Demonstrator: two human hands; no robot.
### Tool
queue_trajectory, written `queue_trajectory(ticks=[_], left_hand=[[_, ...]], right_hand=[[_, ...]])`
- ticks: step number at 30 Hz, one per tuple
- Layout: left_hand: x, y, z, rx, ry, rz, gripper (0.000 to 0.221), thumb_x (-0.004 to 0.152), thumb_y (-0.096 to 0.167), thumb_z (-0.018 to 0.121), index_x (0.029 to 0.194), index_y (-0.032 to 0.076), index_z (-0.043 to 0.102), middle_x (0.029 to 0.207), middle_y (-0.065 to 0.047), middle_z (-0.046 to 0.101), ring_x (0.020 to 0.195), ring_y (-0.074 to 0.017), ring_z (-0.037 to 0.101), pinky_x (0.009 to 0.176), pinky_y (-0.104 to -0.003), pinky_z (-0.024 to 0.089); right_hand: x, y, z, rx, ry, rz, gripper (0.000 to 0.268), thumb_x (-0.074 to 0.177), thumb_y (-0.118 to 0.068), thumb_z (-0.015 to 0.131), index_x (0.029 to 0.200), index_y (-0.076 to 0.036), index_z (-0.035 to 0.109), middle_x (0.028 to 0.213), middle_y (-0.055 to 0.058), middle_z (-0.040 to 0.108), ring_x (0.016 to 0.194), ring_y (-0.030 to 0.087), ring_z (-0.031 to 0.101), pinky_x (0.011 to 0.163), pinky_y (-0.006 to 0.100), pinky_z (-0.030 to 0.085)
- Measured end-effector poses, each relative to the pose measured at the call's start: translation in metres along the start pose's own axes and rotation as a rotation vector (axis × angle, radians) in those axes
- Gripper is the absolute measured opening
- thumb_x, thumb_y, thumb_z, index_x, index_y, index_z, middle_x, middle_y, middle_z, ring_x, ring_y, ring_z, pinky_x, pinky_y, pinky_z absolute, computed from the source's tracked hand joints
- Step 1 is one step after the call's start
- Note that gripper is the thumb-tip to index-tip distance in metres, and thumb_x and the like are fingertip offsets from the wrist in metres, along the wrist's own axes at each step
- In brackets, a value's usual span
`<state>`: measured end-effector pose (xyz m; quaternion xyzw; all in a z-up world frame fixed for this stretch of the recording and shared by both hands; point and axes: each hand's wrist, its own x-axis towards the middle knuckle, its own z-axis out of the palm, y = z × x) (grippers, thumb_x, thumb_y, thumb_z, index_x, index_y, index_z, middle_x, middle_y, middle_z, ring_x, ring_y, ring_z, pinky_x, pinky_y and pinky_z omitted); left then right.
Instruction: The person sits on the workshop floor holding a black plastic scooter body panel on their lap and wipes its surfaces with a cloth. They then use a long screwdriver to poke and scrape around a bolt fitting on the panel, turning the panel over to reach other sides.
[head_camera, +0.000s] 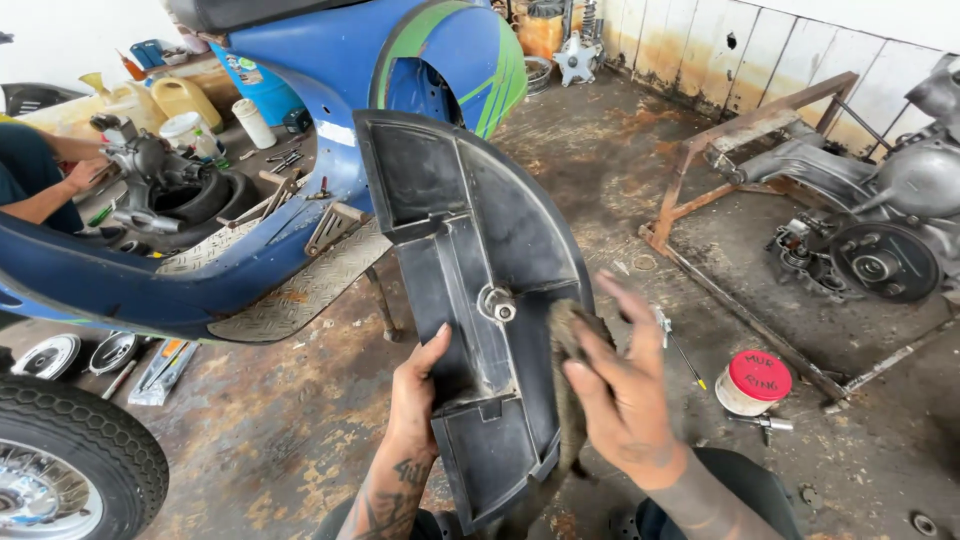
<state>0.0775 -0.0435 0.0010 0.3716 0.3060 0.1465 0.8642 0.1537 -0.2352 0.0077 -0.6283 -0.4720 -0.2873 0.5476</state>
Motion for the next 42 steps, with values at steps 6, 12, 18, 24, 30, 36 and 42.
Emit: queue_trajectory(ticks=[6, 12, 18, 24, 30, 36, 42], left_hand=[[-0.015, 0.002, 0.007, 0.060, 0.064, 0.060, 0.051, 0.092, 0.025, 0.055, 0.133, -0.007, 0.058, 0.128, -0.023, 0.062, 0.119, -0.0333, 0.056, 0.107, -0.046, 0.040], [-0.013, -0.006, -0.006, 0.035, 0.049, 0.114, 0.037, 0.095, 0.019, 0.060, 0.121, -0.008, 0.061, 0.116, -0.021, 0.065, 0.107, -0.0299, 0.058, 0.098, -0.043, 0.042], [0.013, -0.025, -0.030, 0.061, -0.069, 0.361, 0.024, 0.096, 0.009, 0.065, 0.109, -0.009, 0.070, 0.099, -0.016, 0.071, 0.084, -0.0242, 0.064, 0.082, -0.038, 0.049], [0.013, -0.027, -0.020, 0.050, -0.011, 0.316, 0.026, 0.098, 0.012, 0.061, 0.113, -0.009, 0.068, 0.104, -0.016, 0.069, 0.092, -0.0242, 0.061, 0.086, -0.039, 0.046], [0.001, 0.000, -0.012, 0.069, 0.197, 0.181, 0.042, 0.099, 0.018, 0.055, 0.134, -0.005, 0.056, 0.126, -0.021, 0.061, 0.108, -0.0338, 0.060, 0.094, -0.045, 0.045], [0.011, -0.002, -0.041, 0.320, 0.058, 0.400, 0.027, 0.095, 0.009, 0.064, 0.112, -0.011, 0.071, 0.096, -0.015, 0.070, 0.082, -0.0227, 0.061, 0.079, -0.035, 0.046], [0.002, -0.003, -0.038, 0.530, -0.087, 0.459, 0.021, 0.097, 0.010, 0.065, 0.103, -0.009, 0.072, 0.082, -0.010, 0.068, 0.068, -0.0162, 0.055, 0.065, -0.031, 0.043]], right_hand=[[-0.008, 0.002, 0.021, -0.355, -0.185, 0.034, 0.044, 0.087, -0.018, 0.069, 0.130, -0.010, 0.066, 0.155, 0.023, 0.036, 0.145, 0.045, 0.036, 0.111, 0.058, 0.028], [-0.007, -0.007, 0.026, -0.545, -0.250, -0.008, 0.051, 0.087, -0.012, 0.064, 0.137, -0.003, 0.060, 0.137, 0.024, 0.046, 0.120, 0.040, 0.048, 0.096, 0.047, 0.047], [-0.015, 0.032, 0.036, -0.798, -0.192, 0.085, 0.061, 0.081, 0.001, 0.062, 0.140, -0.014, 0.060, 0.118, 0.020, 0.050, 0.091, 0.031, 0.052, 0.053, 0.034, 0.055], [-0.016, 0.039, 0.030, -0.603, -0.273, 0.134, 0.061, 0.071, 0.004, 0.063, 0.131, -0.006, 0.061, 0.116, 0.021, 0.048, 0.090, 0.035, 0.058, 0.064, 0.042, 0.056], [-0.025, 0.047, 0.024, -0.267, -0.657, 0.359, 0.056, 0.083, 0.003, 0.057, 0.139, -0.003, 0.058, 0.105, 0.010, 0.057, 0.063, 0.019, 0.059, 0.064, 0.033, 0.054], [-0.013, 0.048, 0.008, -0.154, -0.299, 0.157, 0.047, 0.089, 0.005, 0.056, 0.135, 0.000, 0.063, 0.105, 0.006, 0.056, 0.070, 0.016, 0.052, 0.064, 0.029, 0.046], [-0.010, 0.052, 0.001, -0.465, -0.338, 0.004, 0.055, 0.085, 0.001, 0.054, 0.139, -0.005, 0.064, 0.118, 0.012, 0.047, 0.080, 0.022, 0.057, 0.074, 0.033, 0.050]])
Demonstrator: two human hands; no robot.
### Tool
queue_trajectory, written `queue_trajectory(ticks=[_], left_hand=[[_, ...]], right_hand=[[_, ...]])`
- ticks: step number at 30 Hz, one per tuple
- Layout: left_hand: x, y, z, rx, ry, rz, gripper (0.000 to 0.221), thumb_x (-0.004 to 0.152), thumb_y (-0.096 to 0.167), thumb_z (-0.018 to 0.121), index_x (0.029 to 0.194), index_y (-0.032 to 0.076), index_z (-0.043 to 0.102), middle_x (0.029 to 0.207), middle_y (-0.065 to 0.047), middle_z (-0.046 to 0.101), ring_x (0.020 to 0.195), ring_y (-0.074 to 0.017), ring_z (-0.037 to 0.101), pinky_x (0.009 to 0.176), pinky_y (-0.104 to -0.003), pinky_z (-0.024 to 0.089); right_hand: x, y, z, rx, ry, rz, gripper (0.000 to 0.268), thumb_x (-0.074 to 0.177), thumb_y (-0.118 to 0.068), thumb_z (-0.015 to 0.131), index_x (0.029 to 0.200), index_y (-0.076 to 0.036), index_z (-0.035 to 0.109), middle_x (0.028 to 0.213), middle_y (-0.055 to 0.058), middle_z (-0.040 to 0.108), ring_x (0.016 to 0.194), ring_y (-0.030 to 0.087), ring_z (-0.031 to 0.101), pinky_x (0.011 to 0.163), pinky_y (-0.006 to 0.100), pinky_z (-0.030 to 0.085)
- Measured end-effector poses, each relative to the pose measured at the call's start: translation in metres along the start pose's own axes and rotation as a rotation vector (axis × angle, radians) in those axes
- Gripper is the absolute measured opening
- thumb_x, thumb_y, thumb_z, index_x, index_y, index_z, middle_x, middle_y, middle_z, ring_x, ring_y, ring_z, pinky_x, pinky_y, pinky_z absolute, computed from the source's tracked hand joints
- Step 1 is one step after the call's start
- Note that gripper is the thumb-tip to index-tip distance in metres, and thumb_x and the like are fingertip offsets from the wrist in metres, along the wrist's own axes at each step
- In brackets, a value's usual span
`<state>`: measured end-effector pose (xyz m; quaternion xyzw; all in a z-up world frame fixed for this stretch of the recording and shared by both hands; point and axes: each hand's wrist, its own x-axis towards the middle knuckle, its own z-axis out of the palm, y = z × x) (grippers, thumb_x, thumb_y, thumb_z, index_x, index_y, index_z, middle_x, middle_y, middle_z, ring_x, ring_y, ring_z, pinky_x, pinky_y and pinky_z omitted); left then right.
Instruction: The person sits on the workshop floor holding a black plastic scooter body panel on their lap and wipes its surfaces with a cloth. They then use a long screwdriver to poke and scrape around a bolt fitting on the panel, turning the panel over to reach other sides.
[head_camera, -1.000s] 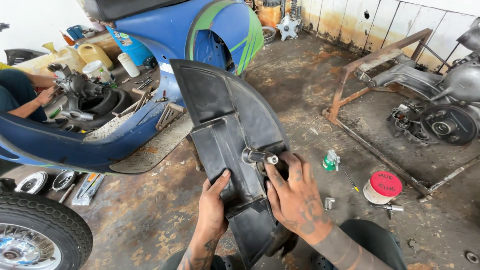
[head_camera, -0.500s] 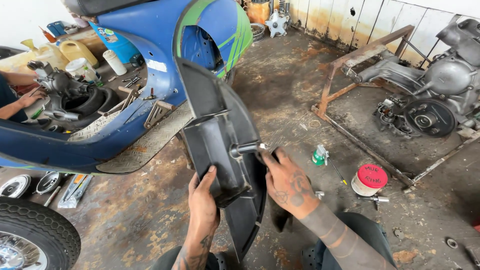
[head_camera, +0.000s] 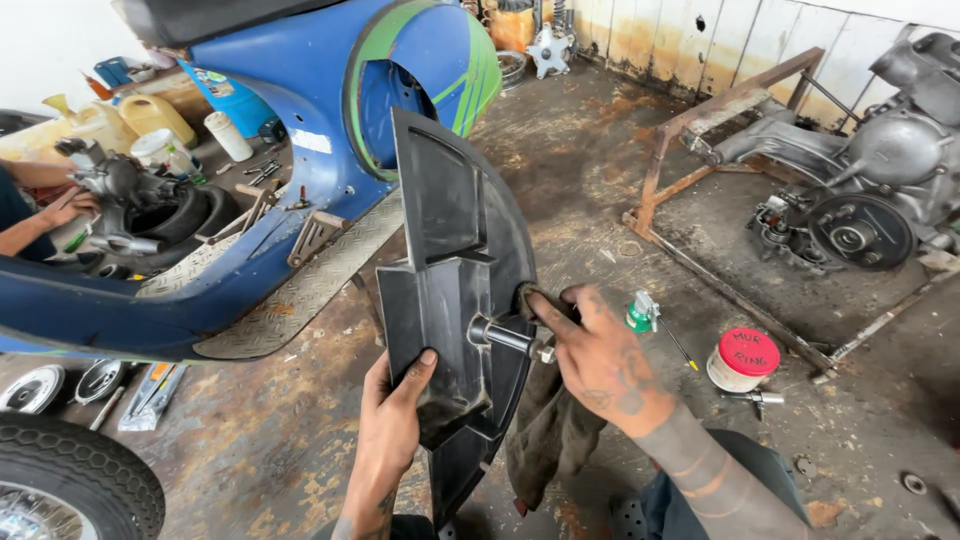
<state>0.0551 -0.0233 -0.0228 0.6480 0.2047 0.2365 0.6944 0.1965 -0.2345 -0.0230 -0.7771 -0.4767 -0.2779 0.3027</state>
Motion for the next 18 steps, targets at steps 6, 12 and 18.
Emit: queue_trajectory(ticks=[6, 12, 18], left_hand=[[-0.007, 0.015, 0.007, -0.026, 0.034, -0.120, 0.029, 0.097, 0.008, 0.061, 0.111, -0.014, 0.071, 0.092, -0.018, 0.072, 0.077, -0.0234, 0.061, 0.078, -0.037, 0.048], [-0.016, 0.015, 0.008, 0.164, -0.105, -0.212, 0.027, 0.096, 0.013, 0.062, 0.108, -0.010, 0.071, 0.087, -0.017, 0.075, 0.068, -0.0236, 0.067, 0.067, -0.036, 0.058], [-0.033, 0.002, 0.022, 0.324, -0.135, -0.408, 0.036, 0.096, 0.023, 0.068, 0.121, -0.003, 0.069, 0.085, -0.009, 0.072, 0.066, -0.0139, 0.060, 0.060, -0.028, 0.049]], right_hand=[[0.004, -0.021, 0.006, -0.273, 0.028, 0.083, 0.056, 0.084, -0.004, 0.061, 0.139, -0.013, 0.062, 0.105, 0.012, 0.044, 0.085, 0.026, 0.054, 0.060, 0.036, 0.051], [0.006, -0.012, -0.006, -0.206, 0.107, 0.014, 0.060, 0.083, -0.006, 0.070, 0.142, -0.007, 0.058, 0.116, 0.016, 0.046, 0.095, 0.029, 0.054, 0.076, 0.038, 0.051], [0.010, 0.002, -0.010, -0.283, 0.140, 0.155, 0.051, 0.089, -0.005, 0.060, 0.138, -0.015, 0.066, 0.118, 0.018, 0.051, 0.099, 0.033, 0.060, 0.078, 0.038, 0.055]])
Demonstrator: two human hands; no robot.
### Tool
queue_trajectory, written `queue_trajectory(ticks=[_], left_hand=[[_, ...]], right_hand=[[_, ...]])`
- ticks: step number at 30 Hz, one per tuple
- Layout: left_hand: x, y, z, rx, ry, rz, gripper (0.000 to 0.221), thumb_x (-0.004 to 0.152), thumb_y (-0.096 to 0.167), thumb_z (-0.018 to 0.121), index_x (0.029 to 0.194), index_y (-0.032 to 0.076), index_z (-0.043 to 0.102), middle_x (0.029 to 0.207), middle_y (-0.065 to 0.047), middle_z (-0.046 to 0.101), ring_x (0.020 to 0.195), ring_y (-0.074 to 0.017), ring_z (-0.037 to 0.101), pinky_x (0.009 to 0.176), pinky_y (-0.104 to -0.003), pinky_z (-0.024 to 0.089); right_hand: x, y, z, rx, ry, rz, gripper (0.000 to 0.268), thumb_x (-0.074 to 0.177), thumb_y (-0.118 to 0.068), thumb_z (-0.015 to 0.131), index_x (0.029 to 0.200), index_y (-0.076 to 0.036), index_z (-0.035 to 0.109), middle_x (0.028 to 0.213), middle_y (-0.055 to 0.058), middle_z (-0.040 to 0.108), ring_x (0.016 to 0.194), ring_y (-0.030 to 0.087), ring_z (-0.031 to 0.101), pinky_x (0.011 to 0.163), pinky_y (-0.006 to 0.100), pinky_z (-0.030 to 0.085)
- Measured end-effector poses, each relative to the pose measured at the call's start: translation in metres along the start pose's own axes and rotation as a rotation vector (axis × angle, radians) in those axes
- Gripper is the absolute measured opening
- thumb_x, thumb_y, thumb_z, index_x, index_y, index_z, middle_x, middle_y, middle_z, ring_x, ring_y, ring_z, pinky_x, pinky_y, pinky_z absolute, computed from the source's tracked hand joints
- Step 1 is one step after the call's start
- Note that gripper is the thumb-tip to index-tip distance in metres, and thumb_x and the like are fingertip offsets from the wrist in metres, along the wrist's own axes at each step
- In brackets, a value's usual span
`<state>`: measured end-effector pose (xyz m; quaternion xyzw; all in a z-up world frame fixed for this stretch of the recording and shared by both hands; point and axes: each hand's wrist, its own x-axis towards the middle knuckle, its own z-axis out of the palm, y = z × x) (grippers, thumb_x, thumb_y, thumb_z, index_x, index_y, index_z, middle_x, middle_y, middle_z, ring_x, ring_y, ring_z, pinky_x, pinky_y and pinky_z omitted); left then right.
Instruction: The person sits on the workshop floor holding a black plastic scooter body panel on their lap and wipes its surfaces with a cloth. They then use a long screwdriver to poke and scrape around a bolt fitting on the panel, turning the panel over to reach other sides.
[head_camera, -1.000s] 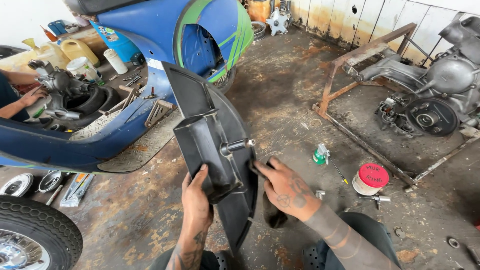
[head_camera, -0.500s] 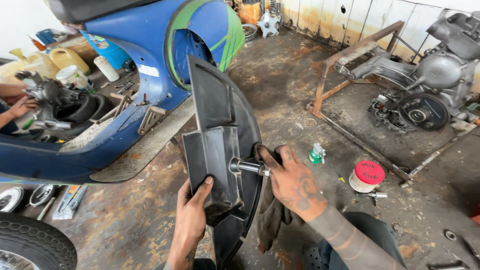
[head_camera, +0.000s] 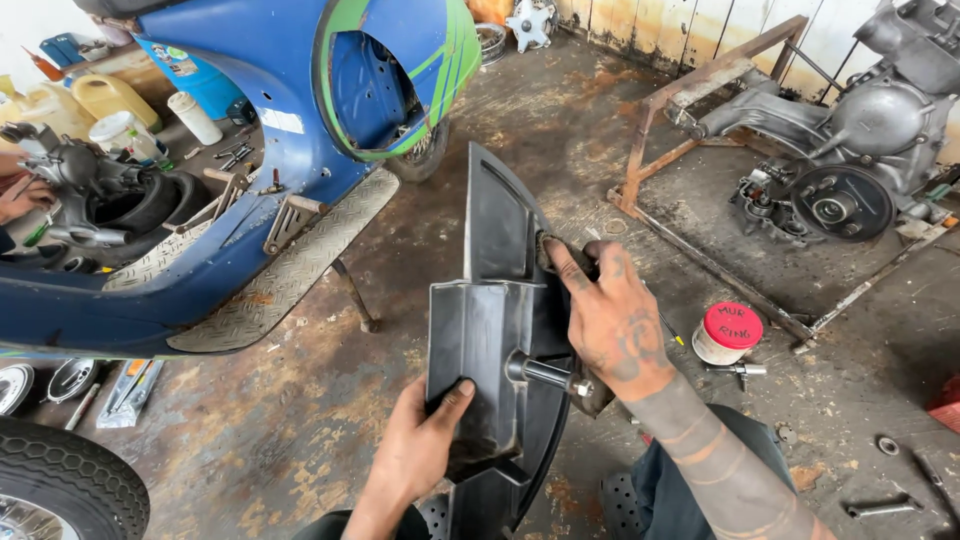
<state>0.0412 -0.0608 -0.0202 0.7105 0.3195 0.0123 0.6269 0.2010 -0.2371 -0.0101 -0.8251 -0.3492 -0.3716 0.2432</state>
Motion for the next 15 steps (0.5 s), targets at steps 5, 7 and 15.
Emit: queue_trajectory(ticks=[5, 7, 15], left_hand=[[-0.008, 0.008, -0.001, -0.044, 0.003, 0.126, 0.032, 0.096, 0.015, 0.063, 0.121, -0.004, 0.070, 0.086, -0.011, 0.076, 0.065, -0.0166, 0.065, 0.059, -0.031, 0.054], [-0.006, 0.010, -0.004, -0.009, 0.039, 0.170, 0.034, 0.095, 0.016, 0.063, 0.122, -0.004, 0.070, 0.081, -0.011, 0.073, 0.059, -0.0185, 0.065, 0.055, -0.032, 0.055], [0.002, 0.005, -0.019, -0.212, 0.188, 0.254, 0.041, 0.094, 0.016, 0.063, 0.128, -0.006, 0.069, 0.106, -0.014, 0.079, 0.087, -0.0205, 0.071, 0.080, -0.034, 0.055]], right_hand=[[0.000, 0.002, 0.003, 0.029, -0.043, -0.047, 0.059, 0.086, 0.000, 0.062, 0.144, -0.011, 0.057, 0.115, 0.016, 0.050, 0.090, 0.031, 0.061, 0.073, 0.040, 0.056], [-0.002, 0.001, 0.008, 0.034, -0.041, -0.083, 0.063, 0.084, 0.001, 0.065, 0.146, -0.009, 0.054, 0.114, 0.016, 0.048, 0.085, 0.030, 0.061, 0.070, 0.040, 0.056], [-0.025, -0.013, 0.016, 0.291, -0.459, -0.053, 0.067, 0.079, 0.005, 0.055, 0.146, -0.002, 0.051, 0.109, 0.016, 0.055, 0.078, 0.026, 0.064, 0.069, 0.036, 0.058]])
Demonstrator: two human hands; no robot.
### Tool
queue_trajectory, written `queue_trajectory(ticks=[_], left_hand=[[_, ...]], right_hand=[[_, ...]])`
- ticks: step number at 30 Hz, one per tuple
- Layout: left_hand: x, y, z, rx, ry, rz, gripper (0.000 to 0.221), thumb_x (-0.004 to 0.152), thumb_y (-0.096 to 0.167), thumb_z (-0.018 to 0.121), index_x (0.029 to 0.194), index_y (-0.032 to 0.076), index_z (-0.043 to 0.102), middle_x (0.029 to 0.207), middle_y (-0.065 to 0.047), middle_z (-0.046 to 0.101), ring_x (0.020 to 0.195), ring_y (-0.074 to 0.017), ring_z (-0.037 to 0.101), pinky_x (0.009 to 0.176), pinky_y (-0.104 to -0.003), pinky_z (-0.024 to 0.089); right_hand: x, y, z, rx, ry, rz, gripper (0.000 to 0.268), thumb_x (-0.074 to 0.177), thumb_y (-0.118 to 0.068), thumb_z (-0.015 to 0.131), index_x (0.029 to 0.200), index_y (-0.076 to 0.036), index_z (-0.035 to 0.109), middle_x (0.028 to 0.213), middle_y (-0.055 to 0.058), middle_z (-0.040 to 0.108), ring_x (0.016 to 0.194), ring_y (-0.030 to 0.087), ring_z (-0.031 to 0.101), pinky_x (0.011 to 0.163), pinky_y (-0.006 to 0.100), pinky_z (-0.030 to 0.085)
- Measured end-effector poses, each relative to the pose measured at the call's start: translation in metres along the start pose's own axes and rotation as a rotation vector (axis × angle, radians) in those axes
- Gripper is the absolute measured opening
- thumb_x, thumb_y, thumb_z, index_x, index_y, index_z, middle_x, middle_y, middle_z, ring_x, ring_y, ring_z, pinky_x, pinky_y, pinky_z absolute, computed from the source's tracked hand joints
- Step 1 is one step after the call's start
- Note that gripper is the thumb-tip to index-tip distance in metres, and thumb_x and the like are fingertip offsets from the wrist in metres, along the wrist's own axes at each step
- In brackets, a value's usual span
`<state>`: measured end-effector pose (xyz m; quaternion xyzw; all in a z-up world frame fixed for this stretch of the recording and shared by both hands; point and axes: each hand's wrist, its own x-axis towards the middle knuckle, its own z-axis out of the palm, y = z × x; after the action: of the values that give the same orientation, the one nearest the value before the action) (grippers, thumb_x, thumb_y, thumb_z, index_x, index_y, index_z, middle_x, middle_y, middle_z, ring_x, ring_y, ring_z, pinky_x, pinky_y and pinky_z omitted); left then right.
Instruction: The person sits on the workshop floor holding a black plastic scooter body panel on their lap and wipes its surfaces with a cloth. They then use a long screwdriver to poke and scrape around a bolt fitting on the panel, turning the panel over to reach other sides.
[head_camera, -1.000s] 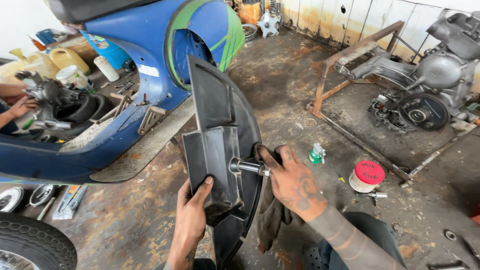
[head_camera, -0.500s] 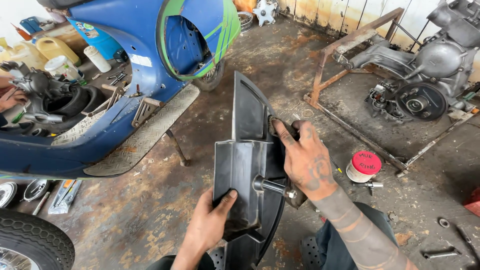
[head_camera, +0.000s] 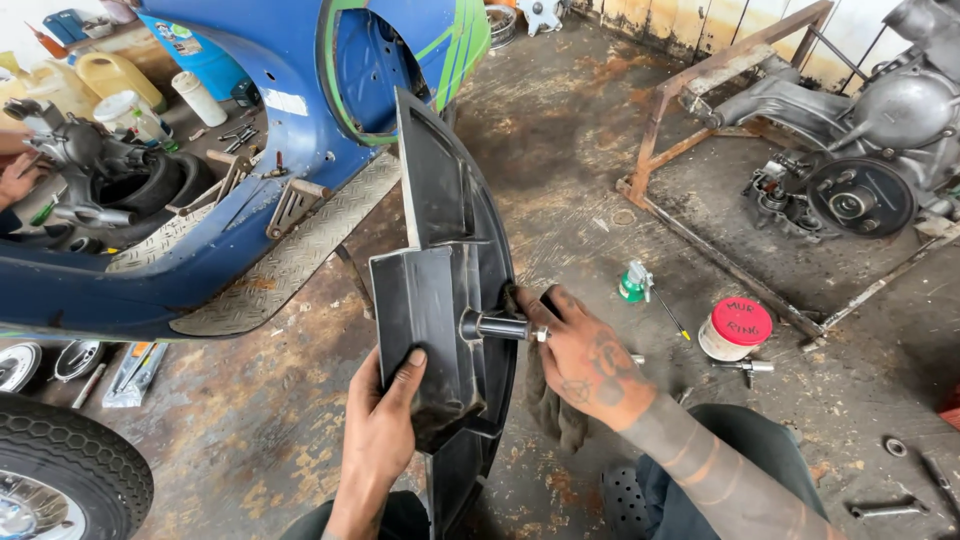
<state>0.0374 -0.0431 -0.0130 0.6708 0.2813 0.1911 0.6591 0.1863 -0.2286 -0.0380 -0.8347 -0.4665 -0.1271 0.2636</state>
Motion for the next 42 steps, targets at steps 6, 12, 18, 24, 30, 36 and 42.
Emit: queue_trajectory(ticks=[6, 12, 18, 24, 30, 36, 42], left_hand=[[0.001, 0.005, 0.005, 0.069, 0.031, -0.035, 0.045, 0.093, 0.021, 0.063, 0.129, -0.004, 0.070, 0.103, -0.015, 0.080, 0.083, -0.0202, 0.071, 0.076, -0.033, 0.056], [0.011, 0.002, -0.001, -0.013, 0.020, -0.092, 0.025, 0.095, 0.012, 0.069, 0.098, -0.013, 0.071, 0.084, -0.017, 0.073, 0.066, -0.0216, 0.061, 0.062, -0.034, 0.050], [0.012, 0.001, -0.003, 0.043, -0.068, -0.170, 0.028, 0.094, 0.011, 0.070, 0.104, -0.015, 0.073, 0.087, -0.019, 0.074, 0.070, -0.0236, 0.062, 0.065, -0.036, 0.050], [-0.007, 0.009, 0.014, 0.204, -0.198, -0.421, 0.044, 0.092, 0.017, 0.068, 0.127, -0.010, 0.063, 0.107, -0.024, 0.081, 0.085, -0.0294, 0.078, 0.080, -0.038, 0.065], [-0.021, -0.004, 0.033, 0.274, -0.200, -0.334, 0.037, 0.093, 0.022, 0.069, 0.120, -0.003, 0.072, 0.105, -0.013, 0.086, 0.084, -0.0181, 0.078, 0.076, -0.032, 0.060], [-0.017, -0.006, 0.030, 0.438, -0.176, -0.100, 0.031, 0.094, 0.023, 0.069, 0.118, 0.005, 0.072, 0.076, -0.006, 0.079, 0.058, -0.0139, 0.061, 0.057, -0.033, 0.048], [-0.018, -0.002, 0.029, 0.674, -0.146, -0.019, 0.022, 0.092, 0.024, 0.065, 0.104, 0.007, 0.073, 0.071, -0.009, 0.085, 0.047, -0.0176, 0.069, 0.050, -0.035, 0.054]], right_hand=[[-0.014, 0.000, 0.026, -0.094, 0.096, 0.049, 0.065, 0.084, 0.000, 0.059, 0.147, -0.011, 0.048, 0.114, 0.016, 0.057, 0.060, 0.016, 0.060, 0.042, 0.027, 0.054], [-0.009, -0.010, 0.002, -0.030, 0.201, 0.006, 0.065, 0.082, 0.001, 0.061, 0.146, -0.009, 0.053, 0.106, 0.012, 0.050, 0.076, 0.025, 0.061, 0.057, 0.035, 0.055], [-0.010, -0.005, -0.008, 0.015, 0.204, 0.052, 0.053, 0.086, -0.002, 0.058, 0.137, -0.013, 0.057, 0.108, 0.011, 0.049, 0.061, 0.023, 0.059, 0.055, 0.036, 0.053], [-0.009, 0.012, -0.020, -0.055, 0.327, 0.079, 0.060, 0.086, 0.003, 0.058, 0.144, -0.013, 0.056, 0.103, 0.011, 0.047, 0.066, 0.025, 0.056, 0.056, 0.038, 0.049], [-0.003, 0.017, -0.033, 0.100, 0.363, 0.068, 0.046, 0.094, -0.001, 0.058, 0.140, -0.003, 0.060, 0.107, 0.011, 0.049, 0.074, 0.023, 0.053, 0.065, 0.035, 0.047], [0.002, 0.023, -0.052, 0.293, 0.517, -0.026, 0.047, 0.088, 0.015, 0.056, 0.133, 0.002, 0.063, 0.102, 0.010, 0.052, 0.077, 0.019, 0.048, 0.068, 0.030, 0.042], [0.002, 0.024, -0.054, -0.178, 0.354, -0.029, 0.065, 0.082, 0.001, 0.060, 0.146, -0.010, 0.058, 0.106, 0.011, 0.046, 0.073, 0.024, 0.054, 0.065, 0.036, 0.049]])
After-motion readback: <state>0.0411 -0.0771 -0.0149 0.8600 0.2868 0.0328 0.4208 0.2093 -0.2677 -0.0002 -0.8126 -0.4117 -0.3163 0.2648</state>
